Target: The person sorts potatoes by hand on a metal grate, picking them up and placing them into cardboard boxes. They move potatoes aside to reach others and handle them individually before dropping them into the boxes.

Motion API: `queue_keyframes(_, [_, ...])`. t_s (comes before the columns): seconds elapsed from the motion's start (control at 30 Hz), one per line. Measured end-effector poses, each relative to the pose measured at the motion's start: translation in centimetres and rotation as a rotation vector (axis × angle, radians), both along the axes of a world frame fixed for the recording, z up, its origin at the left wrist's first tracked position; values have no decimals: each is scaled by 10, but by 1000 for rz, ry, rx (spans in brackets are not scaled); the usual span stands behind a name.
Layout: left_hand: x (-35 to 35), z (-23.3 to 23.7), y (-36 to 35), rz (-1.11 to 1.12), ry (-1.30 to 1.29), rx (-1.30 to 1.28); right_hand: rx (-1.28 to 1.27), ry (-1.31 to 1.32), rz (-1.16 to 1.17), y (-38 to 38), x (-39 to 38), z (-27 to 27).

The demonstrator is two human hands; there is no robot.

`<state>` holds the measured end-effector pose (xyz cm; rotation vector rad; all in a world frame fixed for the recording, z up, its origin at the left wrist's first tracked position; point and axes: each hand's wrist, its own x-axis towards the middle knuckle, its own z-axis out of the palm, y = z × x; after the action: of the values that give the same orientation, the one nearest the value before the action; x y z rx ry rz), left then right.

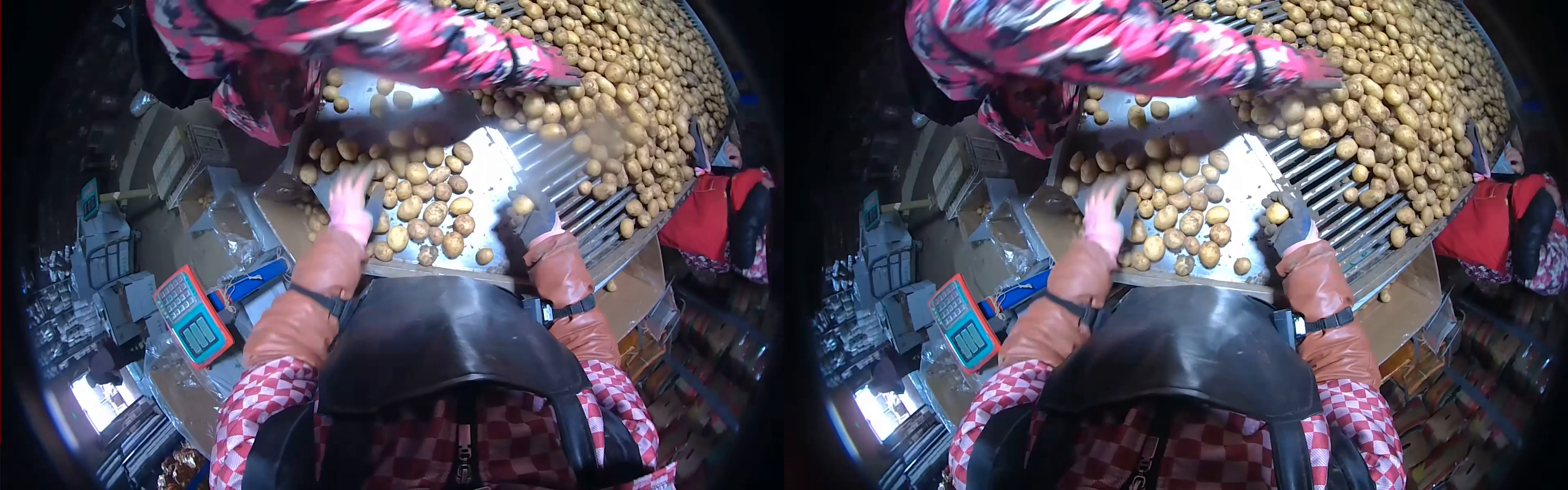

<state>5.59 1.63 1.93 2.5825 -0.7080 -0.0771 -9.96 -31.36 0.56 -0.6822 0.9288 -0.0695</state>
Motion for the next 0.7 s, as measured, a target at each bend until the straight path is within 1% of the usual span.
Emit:
queue_keyframes(0.07, [10, -16, -26, 39, 41, 52, 33, 14, -30, 5, -4, -7])
queue_keyframes(0.1, [-5, 6, -35, -57, 184, 180, 64, 27, -61, 6, -5, -9])
queue_keyframes(0.13, [-15, 2, -35, -86, 150, 229, 90, 31, -94, 6, -1, -4])
queue_keyframes(0.17, [-9, -1, -26, -140, 274, 268, -23, 70, -16, 5, -6, 5])
queue_keyframes(0.2, [-4, -1, -16, -197, 403, 312, -25, 67, -26, 2, -13, 1])
queue_keyframes(0.23, [0, 17, -19, -123, 526, 433, -23, 47, -2, -3, -21, -6])
queue_keyframes(0.27, [2, 16, -11, -110, 492, 358, -21, 25, 21, -8, -30, -13])
queue_keyframes(0.3, [11, 16, -12, -85, 444, 403, -35, -10, 71, -11, -36, -14])
queue_keyframes(0.33, [21, 17, -16, -60, 392, 444, -38, -18, 65, -11, -38, -16])
queue_keyframes(0.37, [21, 17, -22, -50, 212, 399, -17, 15, 57, -11, -41, -18])
queue_keyframes(0.4, [30, 20, -38, -76, 145, 361, 3, 53, 50, -10, -44, -17])
queue_keyframes(0.43, [42, 15, -54, -95, 137, 352, -86, 130, 105, -4, -40, -5])
queue_keyframes(0.47, [56, 10, -70, -114, 163, 366, -114, 173, 164, 1, -35, 7])
queue_keyframes(0.57, [82, -11, -99, -152, 210, 400, -130, 115, 297, 6, -31, 2])
queue_keyframes(0.6, [88, -15, -101, -146, 225, 394, -169, 70, 344, 14, -30, 15])
queue_keyframes(0.7, [100, -19, -100, -63, 291, 297, -148, 114, 301, 26, -24, 26])
